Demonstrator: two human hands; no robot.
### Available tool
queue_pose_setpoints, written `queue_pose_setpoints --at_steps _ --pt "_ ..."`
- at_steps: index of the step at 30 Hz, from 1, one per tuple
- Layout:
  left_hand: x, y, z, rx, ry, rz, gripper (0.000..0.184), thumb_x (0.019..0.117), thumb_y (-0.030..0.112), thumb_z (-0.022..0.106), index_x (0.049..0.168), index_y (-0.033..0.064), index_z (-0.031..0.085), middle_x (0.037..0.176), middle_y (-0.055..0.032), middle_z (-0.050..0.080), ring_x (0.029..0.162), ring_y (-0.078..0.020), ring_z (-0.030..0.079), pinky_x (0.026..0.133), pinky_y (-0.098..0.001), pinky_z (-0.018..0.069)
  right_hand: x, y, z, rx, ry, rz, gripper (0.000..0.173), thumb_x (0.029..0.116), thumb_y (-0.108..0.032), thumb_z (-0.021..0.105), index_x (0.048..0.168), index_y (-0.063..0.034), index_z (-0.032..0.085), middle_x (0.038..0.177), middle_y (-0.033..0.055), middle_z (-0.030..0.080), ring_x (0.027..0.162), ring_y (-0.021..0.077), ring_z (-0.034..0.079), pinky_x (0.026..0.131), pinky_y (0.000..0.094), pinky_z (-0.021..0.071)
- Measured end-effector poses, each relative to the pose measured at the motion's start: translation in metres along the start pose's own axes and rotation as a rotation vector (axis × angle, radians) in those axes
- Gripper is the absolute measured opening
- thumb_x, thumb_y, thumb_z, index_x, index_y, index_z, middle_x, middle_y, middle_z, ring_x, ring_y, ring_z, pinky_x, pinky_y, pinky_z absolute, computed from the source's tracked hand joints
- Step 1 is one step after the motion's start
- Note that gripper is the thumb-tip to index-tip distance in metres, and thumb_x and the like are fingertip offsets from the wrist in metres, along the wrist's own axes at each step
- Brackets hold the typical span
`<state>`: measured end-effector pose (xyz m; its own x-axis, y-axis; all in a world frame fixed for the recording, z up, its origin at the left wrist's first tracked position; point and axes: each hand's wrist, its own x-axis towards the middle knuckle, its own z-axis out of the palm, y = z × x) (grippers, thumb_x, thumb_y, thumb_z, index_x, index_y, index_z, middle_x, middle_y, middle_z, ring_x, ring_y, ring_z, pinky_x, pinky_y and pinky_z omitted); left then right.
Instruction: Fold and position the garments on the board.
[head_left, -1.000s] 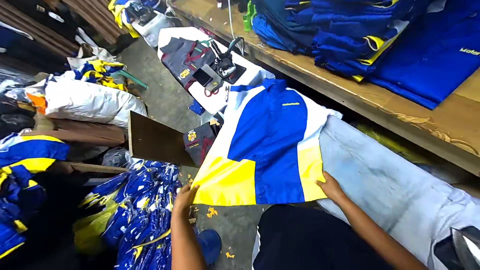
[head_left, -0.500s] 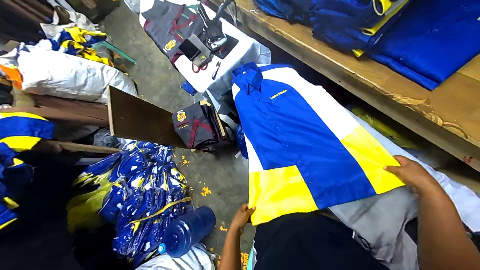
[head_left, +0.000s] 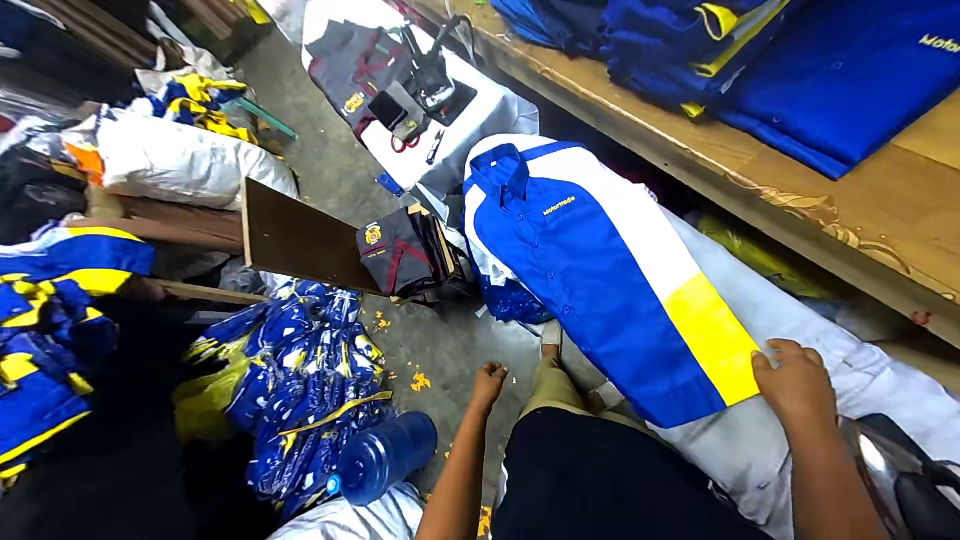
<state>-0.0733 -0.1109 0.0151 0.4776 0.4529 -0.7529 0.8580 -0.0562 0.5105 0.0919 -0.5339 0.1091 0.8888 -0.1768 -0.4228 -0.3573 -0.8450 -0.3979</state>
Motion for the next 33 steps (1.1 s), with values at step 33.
queue_pose_setpoints --at_steps 33 --pt "0.220 0.377 -0.074 0.885 -0.001 0.966 0.054 0.1026 0.005 0.056 0.154 0.0041 0.041 0.136 -0.0342 0.056 0.116 -0.0552 0.061 0.093 -0.0708 0.0487 -0.061 -0.075 0.122 0.507 0.284 0.871 0.044 0.0981 -0.014 0.070 0.129 0.0156 0.056 0.130 0.0377 0.058 0.124 0.0468 0.055 0.105 0.0606 0.0412"
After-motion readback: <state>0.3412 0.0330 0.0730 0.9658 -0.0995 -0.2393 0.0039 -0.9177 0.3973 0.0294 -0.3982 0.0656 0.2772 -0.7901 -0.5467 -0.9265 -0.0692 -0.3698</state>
